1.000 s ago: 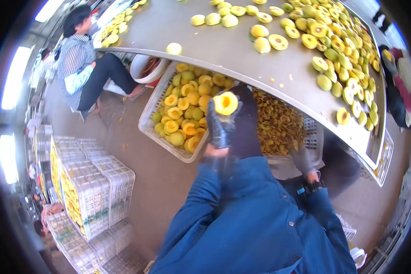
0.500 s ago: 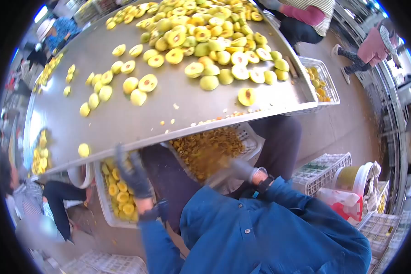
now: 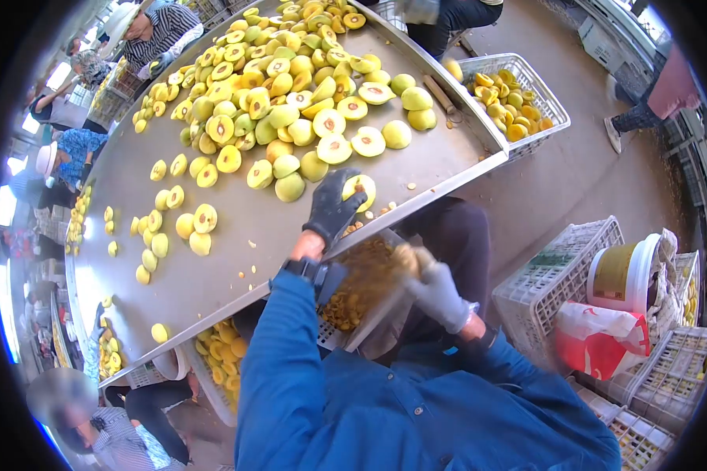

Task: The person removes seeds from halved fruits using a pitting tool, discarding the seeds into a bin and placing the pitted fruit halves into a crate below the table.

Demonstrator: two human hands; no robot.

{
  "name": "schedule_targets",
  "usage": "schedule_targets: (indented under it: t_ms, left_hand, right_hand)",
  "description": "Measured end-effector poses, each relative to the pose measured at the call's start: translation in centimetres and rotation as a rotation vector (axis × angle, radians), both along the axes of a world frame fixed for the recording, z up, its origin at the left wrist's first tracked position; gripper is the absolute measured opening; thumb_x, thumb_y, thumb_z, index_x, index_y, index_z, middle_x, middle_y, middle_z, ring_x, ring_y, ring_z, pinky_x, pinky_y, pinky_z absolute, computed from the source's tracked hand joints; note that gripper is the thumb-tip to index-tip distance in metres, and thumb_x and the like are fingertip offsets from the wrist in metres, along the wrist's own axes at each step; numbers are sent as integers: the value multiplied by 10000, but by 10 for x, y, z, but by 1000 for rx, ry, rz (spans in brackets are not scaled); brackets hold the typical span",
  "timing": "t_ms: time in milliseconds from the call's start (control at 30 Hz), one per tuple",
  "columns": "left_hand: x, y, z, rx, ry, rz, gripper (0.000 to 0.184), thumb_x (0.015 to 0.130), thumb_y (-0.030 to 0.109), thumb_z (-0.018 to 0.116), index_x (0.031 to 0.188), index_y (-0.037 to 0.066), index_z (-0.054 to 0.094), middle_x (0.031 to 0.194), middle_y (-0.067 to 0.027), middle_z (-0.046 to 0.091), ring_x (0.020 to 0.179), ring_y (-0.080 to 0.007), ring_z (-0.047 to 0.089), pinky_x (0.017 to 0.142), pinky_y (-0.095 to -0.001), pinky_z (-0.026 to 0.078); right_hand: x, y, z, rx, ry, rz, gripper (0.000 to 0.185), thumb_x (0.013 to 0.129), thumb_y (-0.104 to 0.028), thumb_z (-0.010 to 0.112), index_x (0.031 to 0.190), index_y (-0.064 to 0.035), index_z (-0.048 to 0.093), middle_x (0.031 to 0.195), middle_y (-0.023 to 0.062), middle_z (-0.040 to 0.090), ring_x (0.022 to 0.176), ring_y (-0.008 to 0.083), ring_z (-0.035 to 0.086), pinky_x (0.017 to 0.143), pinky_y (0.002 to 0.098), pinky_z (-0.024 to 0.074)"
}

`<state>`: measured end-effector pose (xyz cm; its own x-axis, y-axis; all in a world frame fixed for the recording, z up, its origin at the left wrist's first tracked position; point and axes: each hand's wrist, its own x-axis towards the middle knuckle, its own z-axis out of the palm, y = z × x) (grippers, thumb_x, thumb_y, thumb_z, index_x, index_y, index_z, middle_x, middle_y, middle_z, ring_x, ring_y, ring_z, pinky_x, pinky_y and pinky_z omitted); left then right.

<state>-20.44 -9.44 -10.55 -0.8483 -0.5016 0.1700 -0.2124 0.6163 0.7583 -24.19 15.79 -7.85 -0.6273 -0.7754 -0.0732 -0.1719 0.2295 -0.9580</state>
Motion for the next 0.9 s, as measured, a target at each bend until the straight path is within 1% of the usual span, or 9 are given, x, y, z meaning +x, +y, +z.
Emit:
schedule_targets:
  t_ms: [67, 167, 267, 400, 600, 767, 833, 867, 900]
  left_hand:
    - [19, 12, 15, 213, 60, 37, 415, 798, 124, 728, 1179, 12, 610, 1144, -141, 644, 1064, -249, 619, 928, -370, 487]
    - [48, 37, 47, 463, 139, 50, 436, 838, 124, 704, 1238, -6, 589, 1197, -116, 635, 1098, -198, 599, 950, -348, 475]
    - [66, 66, 69, 620, 247, 96, 408, 909, 176, 642, 1266, -9, 579, 1208, -97, 628, 1101, -178, 581, 966, -328, 457]
    - [81, 87, 66, 610, 389, 174, 332, 1003, 252, 514, 1188, -4, 617, 1148, -85, 644, 1050, -149, 587, 965, -306, 446]
    - [92, 105, 66, 935, 572, 229, 270, 1002, 203, 509, 1143, 1, 619, 1120, -76, 652, 1017, -137, 592, 943, -296, 469]
    - [104, 115, 76, 703, 585, 239, 324, 1009, 176, 475, 1261, -19, 534, 1181, -119, 623, 1071, -166, 583, 973, -319, 464]
    - [107, 123, 84, 865, 722, 290, 347, 1019, 185, 454, 1291, -24, 500, 1201, -139, 610, 1091, -177, 578, 982, -322, 460]
    - [110, 126, 87, 945, 788, 314, 359, 1024, 189, 443, 1307, -27, 483, 1212, -149, 604, 1101, -182, 575, 986, -323, 458]
    - [112, 124, 88, 798, 764, 352, 413, 1044, 262, 405, 1333, -29, 458, 1198, -150, 605, 1074, -189, 586, 973, -329, 467]
  right_hand:
    - [-16, -15, 22, 10, -148, -95, 371, 882, -209, 683, 1171, -9, 565, 818, 170, 682, 750, 204, 691, 675, 339, 522]
    - [-21, -44, 18, -210, 19, -117, 375, 879, -191, 689, 1176, -3, 560, 860, 152, 695, 786, 175, 682, 690, 335, 523]
    - [-6, -58, 26, -172, -170, -11, 384, 872, -193, 698, 1174, -3, 556, 888, 179, 692, 814, 218, 696, 711, 348, 522]
    - [20, -59, 22, -184, 157, -25, 379, 832, -143, 712, 1154, -10, 564, 896, 204, 683, 837, 324, 696, 721, 385, 517]
    - [43, -54, 30, -237, 36, -41, 385, 808, -98, 708, 1148, 1, 558, 844, 181, 664, 777, 300, 685, 693, 363, 516]
    - [53, -57, 39, -319, -469, 3, 241, 894, -130, 653, 1083, -2, 576, 766, 65, 658, 582, 128, 594, 531, 254, 462]
    - [51, -54, 58, -223, -717, 96, 210, 920, -162, 636, 1054, -11, 580, 727, 37, 648, 500, 73, 534, 444, 217, 405]
    - [54, -55, 64, -195, -717, 137, 213, 923, -179, 636, 1051, -18, 581, 709, 31, 641, 478, 58, 506, 423, 208, 376]
    - [55, -58, 68, -165, -717, 181, 217, 925, -196, 636, 1047, -24, 581, 691, 24, 634, 455, 44, 477, 401, 200, 347]
